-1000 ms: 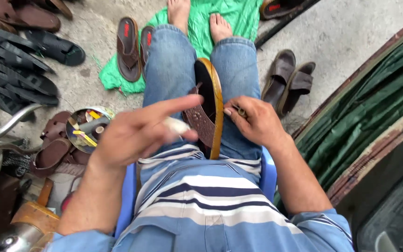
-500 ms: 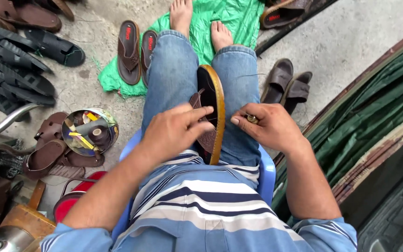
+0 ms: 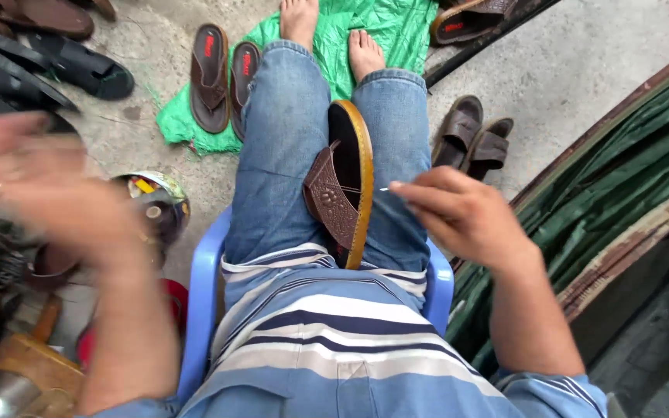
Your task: Hand-stitching the upper part of a leather sandal to its sole using a needle and thread.
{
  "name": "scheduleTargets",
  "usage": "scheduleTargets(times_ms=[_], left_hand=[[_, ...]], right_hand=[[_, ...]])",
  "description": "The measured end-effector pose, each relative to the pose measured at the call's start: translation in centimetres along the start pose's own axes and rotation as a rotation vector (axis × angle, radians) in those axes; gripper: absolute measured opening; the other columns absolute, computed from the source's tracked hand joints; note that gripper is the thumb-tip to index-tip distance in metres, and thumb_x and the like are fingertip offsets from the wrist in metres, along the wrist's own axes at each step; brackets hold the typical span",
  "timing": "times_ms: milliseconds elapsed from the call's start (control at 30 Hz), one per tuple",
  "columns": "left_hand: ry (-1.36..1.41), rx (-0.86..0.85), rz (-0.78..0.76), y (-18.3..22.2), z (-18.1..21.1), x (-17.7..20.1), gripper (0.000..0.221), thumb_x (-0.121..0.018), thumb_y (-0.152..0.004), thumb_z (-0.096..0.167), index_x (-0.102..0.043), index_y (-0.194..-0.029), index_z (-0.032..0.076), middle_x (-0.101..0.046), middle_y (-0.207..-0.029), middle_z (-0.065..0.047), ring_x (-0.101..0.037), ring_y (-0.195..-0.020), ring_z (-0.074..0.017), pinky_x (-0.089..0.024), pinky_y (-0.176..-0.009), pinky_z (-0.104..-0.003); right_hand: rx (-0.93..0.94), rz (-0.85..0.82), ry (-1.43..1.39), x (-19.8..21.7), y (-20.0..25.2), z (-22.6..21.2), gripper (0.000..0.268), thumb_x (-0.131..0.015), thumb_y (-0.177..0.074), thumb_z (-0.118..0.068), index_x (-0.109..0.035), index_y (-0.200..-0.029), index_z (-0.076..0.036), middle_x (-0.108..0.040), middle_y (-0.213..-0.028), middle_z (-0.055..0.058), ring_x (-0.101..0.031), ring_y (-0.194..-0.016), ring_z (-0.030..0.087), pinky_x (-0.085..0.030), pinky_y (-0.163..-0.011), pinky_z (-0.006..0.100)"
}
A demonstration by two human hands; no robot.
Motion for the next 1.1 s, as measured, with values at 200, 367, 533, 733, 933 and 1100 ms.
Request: scheduleTargets(times_ms=[200, 367, 533, 733, 933, 1100], left_hand=[[-0.375, -0.994, -1.222, 15.0, 3.1, -4.0, 0.021, -0.060, -0.084, 0.038, -0.066, -0.098, 0.023, -0.062, -0.101, 0.004, -0.054, -0.110, -0.0251, -0.015, -0.097, -0.056], [-0.511, -0.922, -1.382, 15.7, 3.5, -4.4, 0.017, -0.053, -0.089, 0.031, -0.064, -0.094, 0.020, -0.056, -0.087, 0.000, -0.058, -0.072, -0.0190, -0.029, -0.095, -0.058], [-0.460, -0.887, -1.339, 16.8, 2.4, -4.2, 0.014, -0.058, -0.087, 0.028, -0.068, -0.086, 0.018, -0.054, -0.081, 0.001, -0.056, -0.070, -0.0167, -0.036, -0.087, -0.053], [-0.234, -0.821, -1.166, 18.3, -0.3, -4.5, 0.008, -0.065, -0.081, 0.026, -0.068, -0.081, 0.019, -0.052, -0.078, 0.004, -0.052, -0.070, -0.0186, -0.034, -0.071, -0.038], [-0.143, -0.772, -1.146, 18.1, -1.1, -4.6, 0.007, -0.066, -0.080, 0.026, -0.067, -0.081, 0.019, -0.053, -0.076, 0.005, -0.053, -0.069, -0.0181, -0.032, -0.071, -0.037], [-0.130, -0.803, -1.187, 16.9, 0.2, -4.7, 0.006, -0.065, -0.081, 0.024, -0.068, -0.082, 0.019, -0.053, -0.077, 0.004, -0.052, -0.070, -0.0180, -0.032, -0.070, -0.036]], right_hand=[[0.138, -0.020, 0.176, -1.2, -1.3, -0.1, 0.033, -0.053, -0.090, -0.010, -0.056, -0.122, -0.018, -0.054, -0.098, 0.006, -0.057, -0.080, 0.021, -0.047, -0.065, 0.033], [0.051, -0.007, 0.276, -1.5, -1.5, 0.4, 0.037, -0.062, -0.074, -0.017, -0.066, -0.110, -0.023, -0.059, -0.091, 0.005, -0.059, -0.065, 0.023, -0.050, -0.057, 0.036], [0.032, -0.032, 0.424, -1.4, -1.6, -0.9, 0.038, -0.064, -0.072, -0.019, -0.065, -0.110, -0.025, -0.057, -0.090, 0.001, -0.059, -0.065, 0.022, -0.050, -0.054, 0.035], [0.035, -0.009, 0.614, -1.4, -2.5, -1.9, 0.029, -0.063, -0.073, -0.020, -0.068, -0.102, -0.025, -0.055, -0.082, -0.003, -0.058, -0.061, 0.017, -0.050, -0.051, 0.029], [0.103, 0.085, 0.379, -3.1, -2.0, 1.0, 0.032, -0.066, -0.072, -0.017, -0.068, -0.103, -0.024, -0.057, -0.086, -0.004, -0.060, -0.066, 0.019, -0.051, -0.058, 0.031], [0.104, 0.176, 0.366, -3.4, -2.1, 0.4, 0.029, -0.069, -0.072, -0.020, -0.069, -0.100, -0.024, -0.060, -0.087, -0.006, -0.061, -0.068, 0.015, -0.050, -0.061, 0.028]])
Point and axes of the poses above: each hand's wrist, its own y-axis away from the middle knuckle, its own x-axis out of the back of the hand, z = x × y, the point moved 1 cm from there along -y, towards the middle knuckle
